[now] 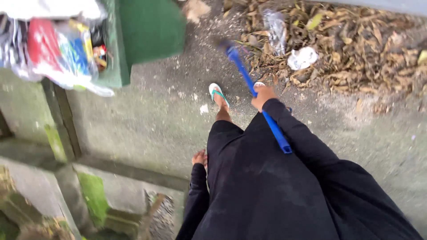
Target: Sweeping dry leaves and debris from a paved driveway area using a broom.
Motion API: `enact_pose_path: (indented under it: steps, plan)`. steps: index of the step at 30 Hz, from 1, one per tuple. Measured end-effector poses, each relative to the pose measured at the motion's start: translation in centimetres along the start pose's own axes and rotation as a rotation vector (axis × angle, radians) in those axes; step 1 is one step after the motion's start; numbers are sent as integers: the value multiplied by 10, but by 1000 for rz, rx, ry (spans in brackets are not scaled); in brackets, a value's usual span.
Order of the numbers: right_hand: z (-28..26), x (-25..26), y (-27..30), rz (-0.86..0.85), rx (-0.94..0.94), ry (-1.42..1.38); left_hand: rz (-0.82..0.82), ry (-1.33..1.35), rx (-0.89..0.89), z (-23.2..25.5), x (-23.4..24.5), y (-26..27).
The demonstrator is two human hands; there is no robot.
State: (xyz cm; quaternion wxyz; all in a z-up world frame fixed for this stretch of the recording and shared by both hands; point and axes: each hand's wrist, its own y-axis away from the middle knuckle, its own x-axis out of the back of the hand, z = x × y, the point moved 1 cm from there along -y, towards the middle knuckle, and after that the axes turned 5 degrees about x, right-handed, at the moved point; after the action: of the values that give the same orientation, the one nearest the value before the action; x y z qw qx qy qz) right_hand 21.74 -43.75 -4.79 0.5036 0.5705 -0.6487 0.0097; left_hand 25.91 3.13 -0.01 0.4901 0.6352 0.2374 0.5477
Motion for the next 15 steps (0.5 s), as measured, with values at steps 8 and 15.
enact_pose_path:
  steps: [8,15]
  plan:
    - [-1,-52,-32,-118,-264,69,-150,-138,-254,187,33,-74]
    - [-3,-39,78,351,-691,-781,-264,-538,-337,275,25,-114]
